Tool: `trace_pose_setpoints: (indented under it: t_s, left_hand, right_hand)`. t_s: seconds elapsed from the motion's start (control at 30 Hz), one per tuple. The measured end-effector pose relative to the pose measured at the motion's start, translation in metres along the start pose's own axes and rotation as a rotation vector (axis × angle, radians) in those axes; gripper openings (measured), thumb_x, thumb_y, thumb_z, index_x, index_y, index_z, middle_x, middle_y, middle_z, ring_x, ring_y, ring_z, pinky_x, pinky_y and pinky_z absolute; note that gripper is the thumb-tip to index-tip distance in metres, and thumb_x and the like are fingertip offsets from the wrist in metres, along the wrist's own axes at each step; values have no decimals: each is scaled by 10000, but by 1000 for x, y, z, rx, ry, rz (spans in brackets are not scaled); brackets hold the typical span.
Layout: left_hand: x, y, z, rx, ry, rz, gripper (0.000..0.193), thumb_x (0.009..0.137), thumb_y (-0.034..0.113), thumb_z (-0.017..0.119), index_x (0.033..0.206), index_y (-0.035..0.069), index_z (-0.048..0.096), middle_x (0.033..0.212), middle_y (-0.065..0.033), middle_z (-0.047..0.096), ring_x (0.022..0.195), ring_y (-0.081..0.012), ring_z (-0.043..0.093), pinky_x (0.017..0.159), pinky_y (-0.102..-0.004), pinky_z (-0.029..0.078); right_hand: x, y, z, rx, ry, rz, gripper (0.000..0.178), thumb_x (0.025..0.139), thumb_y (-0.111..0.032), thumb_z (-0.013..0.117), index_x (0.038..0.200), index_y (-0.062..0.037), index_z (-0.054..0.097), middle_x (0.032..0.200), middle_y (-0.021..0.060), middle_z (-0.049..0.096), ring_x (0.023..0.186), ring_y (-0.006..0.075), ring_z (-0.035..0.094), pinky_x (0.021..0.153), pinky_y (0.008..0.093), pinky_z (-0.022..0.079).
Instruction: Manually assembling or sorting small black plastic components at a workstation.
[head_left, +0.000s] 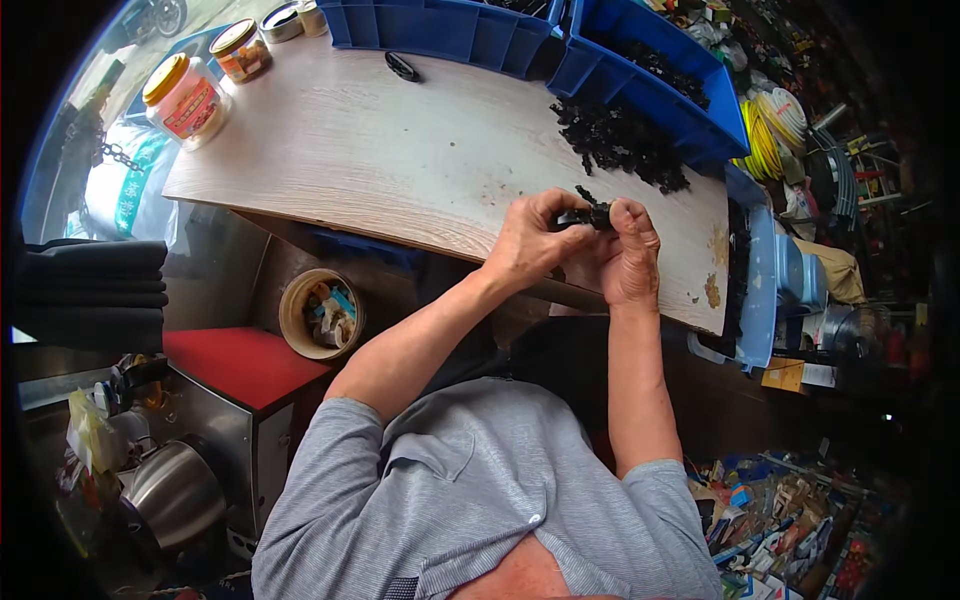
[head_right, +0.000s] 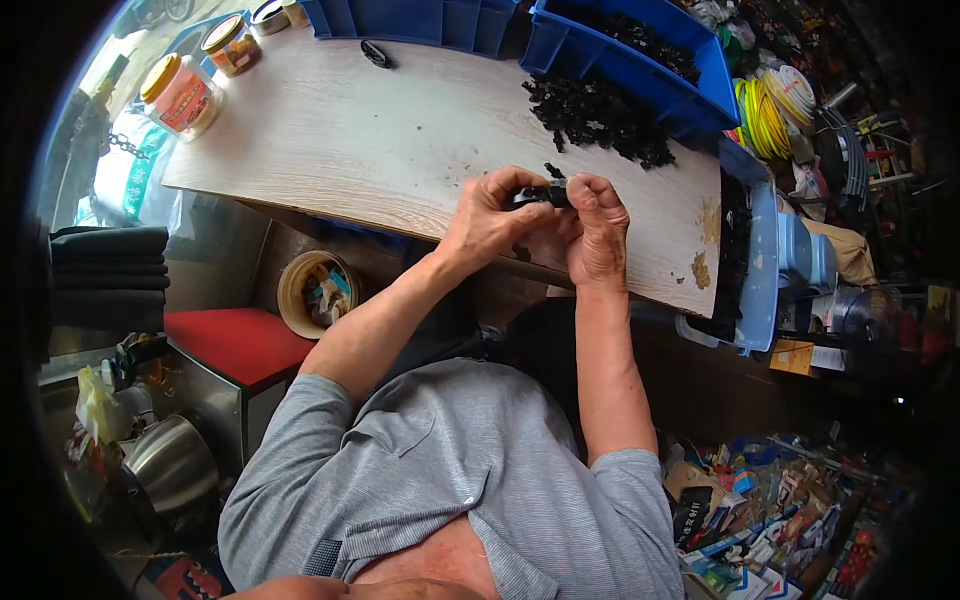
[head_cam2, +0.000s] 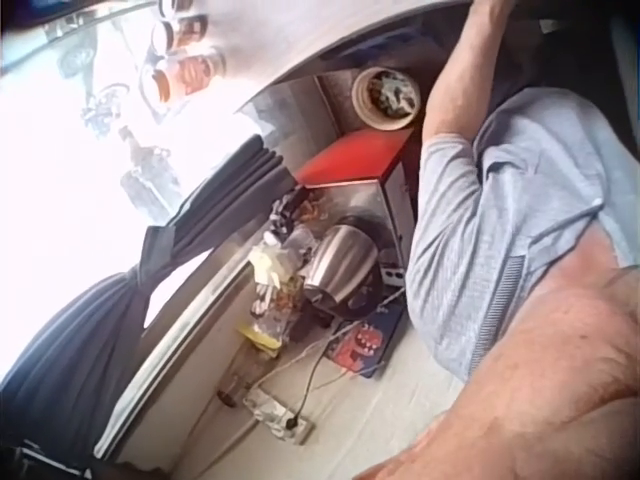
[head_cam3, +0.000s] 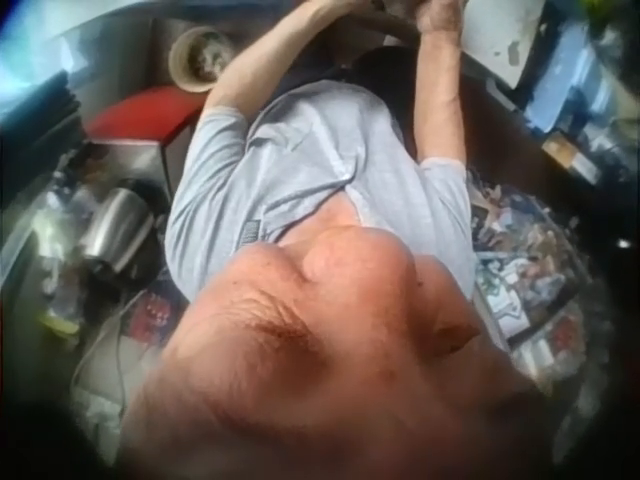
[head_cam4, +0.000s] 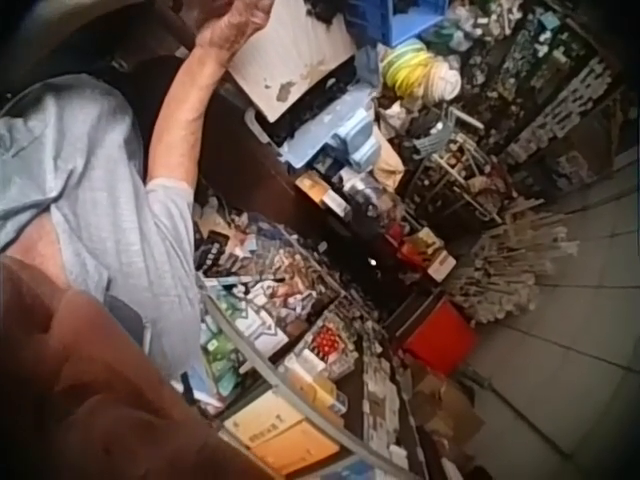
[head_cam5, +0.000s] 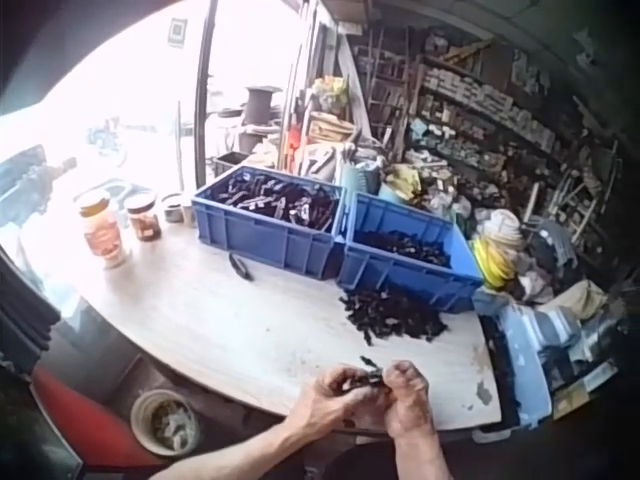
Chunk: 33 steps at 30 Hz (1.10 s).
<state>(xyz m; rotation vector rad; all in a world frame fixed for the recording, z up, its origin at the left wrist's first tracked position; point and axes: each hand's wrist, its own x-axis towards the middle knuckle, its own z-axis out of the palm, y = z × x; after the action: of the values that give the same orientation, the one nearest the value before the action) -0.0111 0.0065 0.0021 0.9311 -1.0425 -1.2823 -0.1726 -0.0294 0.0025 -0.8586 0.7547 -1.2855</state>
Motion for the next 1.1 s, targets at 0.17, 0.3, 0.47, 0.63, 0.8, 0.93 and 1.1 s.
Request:
trace_pose_setpoints:
  t_s: [0.17,0.3,0.47,0.63,0.8,0.93,1.1]
  left_hand:
    - [7,-5,9,90,2,11,284,841,126,773,1058,-23,667,828,-24,671,715,-56,585,588,-233,498]
    - [8,-5,9,28,3,-9,293,846,148,770,1056,-32,673,833,-31,675,728,-60,600,600,-227,499]
    - [7,13,11,-109,-17,-113,234,897,161,720,1017,-36,679,815,-27,670,710,-58,599,613,-219,493]
    - [12,-3,7,-110,75,-106,178,940,134,672,987,-37,682,797,-35,660,675,-71,596,610,-220,487]
    - [4,6,6,-257,109,-178,131,930,103,674,968,-22,693,762,-47,659,633,-92,611,573,-220,525]
    - [2,2,4,-285,35,-142,146,934,111,676,994,-22,684,778,-47,662,630,-93,613,575,-220,533]
    - [2,3,8,-150,-17,-126,171,951,135,670,1037,-13,675,818,-36,665,679,-98,633,611,-233,544]
  right_hand:
    - [-1,2,-5,17,-48,4,120,909,-136,747,1006,-97,687,944,-9,677,860,123,642,800,266,536]
    - [-3,-1,-5,19,-42,58,132,906,-118,746,1018,-92,680,939,-5,678,866,128,649,799,274,546]
    - [-1,-3,-12,-20,-42,74,120,915,-98,723,1021,-87,667,927,4,677,843,121,653,788,279,559]
    - [-8,-15,20,-119,65,89,175,910,-221,737,992,-87,661,793,11,658,586,76,567,557,216,470]
    - [-4,-17,14,-380,-28,204,248,895,-321,708,877,-78,659,647,-23,560,493,80,487,466,239,394]
    - [-5,-6,12,-375,-13,84,225,882,-267,691,769,-80,639,625,-34,532,480,75,467,463,254,398]
    - [-12,-15,8,-284,33,37,225,877,-239,673,722,-98,588,559,-30,473,455,92,462,464,276,423]
